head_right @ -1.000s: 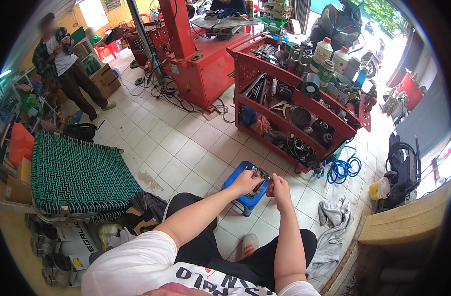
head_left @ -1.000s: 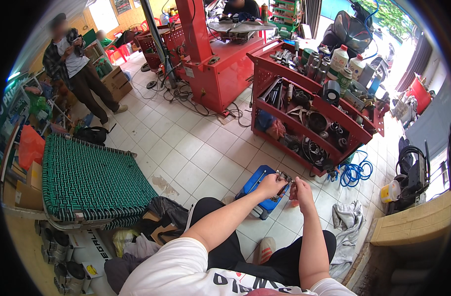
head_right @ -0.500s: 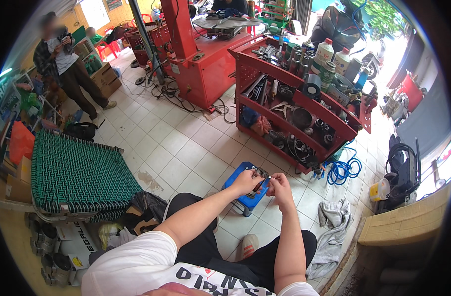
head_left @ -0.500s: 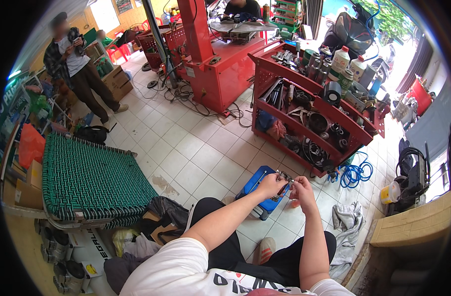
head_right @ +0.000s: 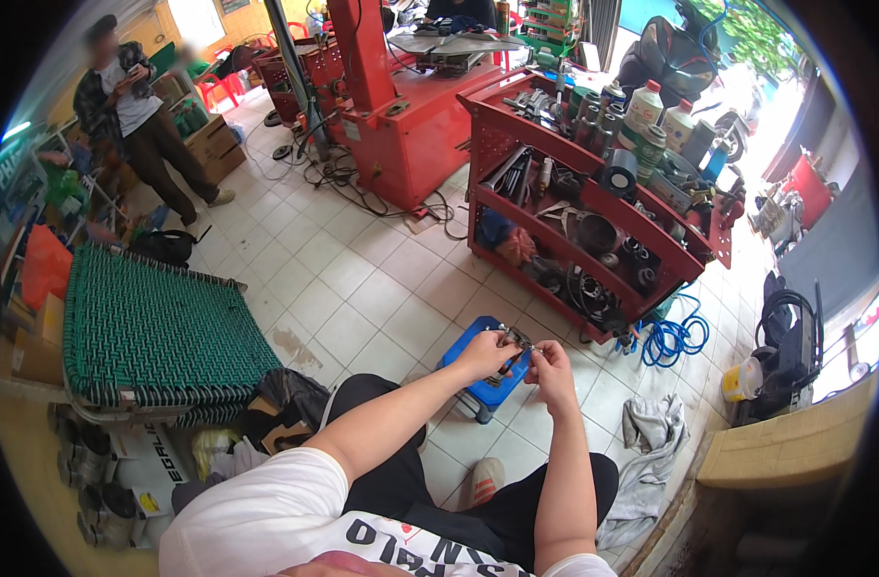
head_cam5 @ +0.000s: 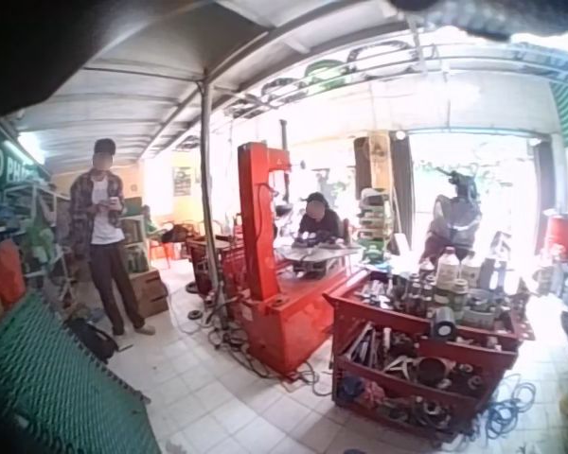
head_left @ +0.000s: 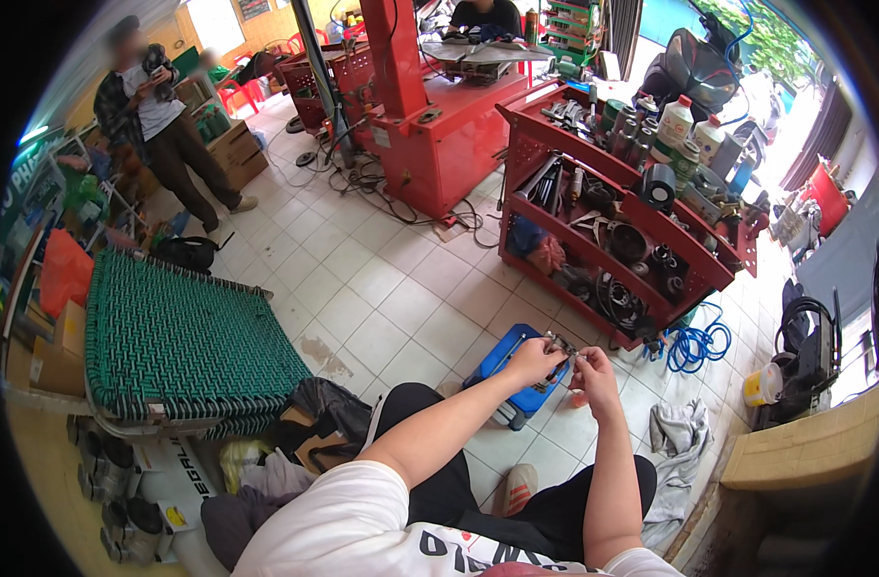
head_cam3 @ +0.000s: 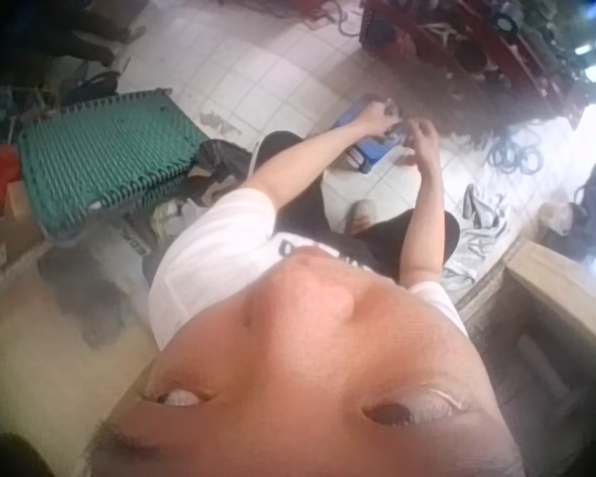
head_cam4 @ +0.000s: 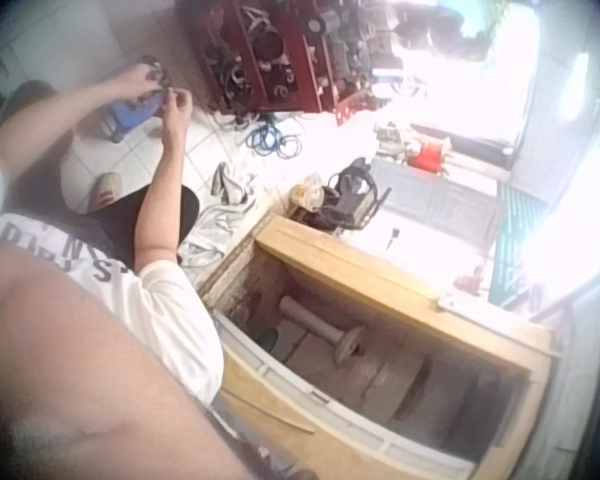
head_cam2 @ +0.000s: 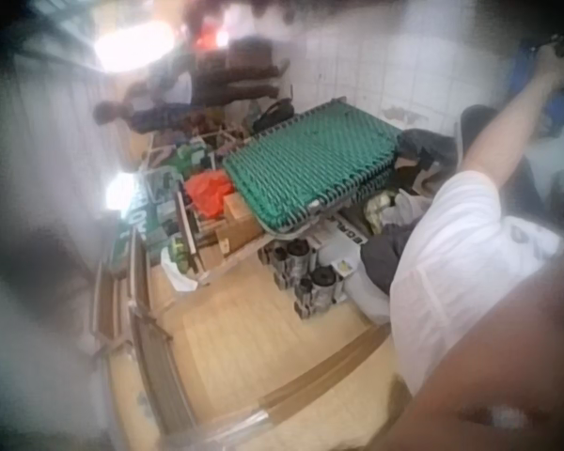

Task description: The person sits on the floor and uses a small tool to manipulate a cylindrical mechanical component held in their hands. They repeatedly adjust and inspect the part while seated in a workshop environment.

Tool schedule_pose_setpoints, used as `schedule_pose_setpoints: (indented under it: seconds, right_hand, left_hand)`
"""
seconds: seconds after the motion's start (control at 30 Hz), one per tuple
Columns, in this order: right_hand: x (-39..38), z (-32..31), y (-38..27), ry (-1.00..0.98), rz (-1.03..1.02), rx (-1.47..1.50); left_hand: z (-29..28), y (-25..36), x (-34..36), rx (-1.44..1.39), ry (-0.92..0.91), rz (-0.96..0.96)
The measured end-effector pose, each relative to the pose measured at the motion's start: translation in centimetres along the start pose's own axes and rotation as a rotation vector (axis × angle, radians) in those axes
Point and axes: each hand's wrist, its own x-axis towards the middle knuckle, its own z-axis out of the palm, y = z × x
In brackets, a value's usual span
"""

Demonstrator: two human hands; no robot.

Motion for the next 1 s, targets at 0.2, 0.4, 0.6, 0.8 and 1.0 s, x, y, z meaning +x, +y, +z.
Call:
schedule_pose_setpoints:
  seconds: [0.2,0.4,0.6,0.8,1.0]
  right_hand:
    - [-0.6,0.4,-1.2,0.02,0.08,0.055]
    - [0.3,0.0,0.6,0.037,-0.036,-0.005]
    - [0.1,0.7,0.5,-0.005,-0.112,-0.013]
    - [-0.2,0.8,0.2,-0.015,-0.131,-0.013]
    - [0.3,0.4,0.5,-0.019,-0.14,-0.05]
  left_hand:
    - [-0.3,-0.6,0.3,0.06,-0.001,0.009]
    - [0.3,-0.1,-0.1,-0.075,-0.007,-0.026]
    - [0.0,-1.3,0.4,-0.13,0.003,-0.029]
    - [0.4,-0.8,0.0,-0.155,0.006,-0.022]
    - [0.5,-1.3,0.3,-0.104,0.04,0.008]
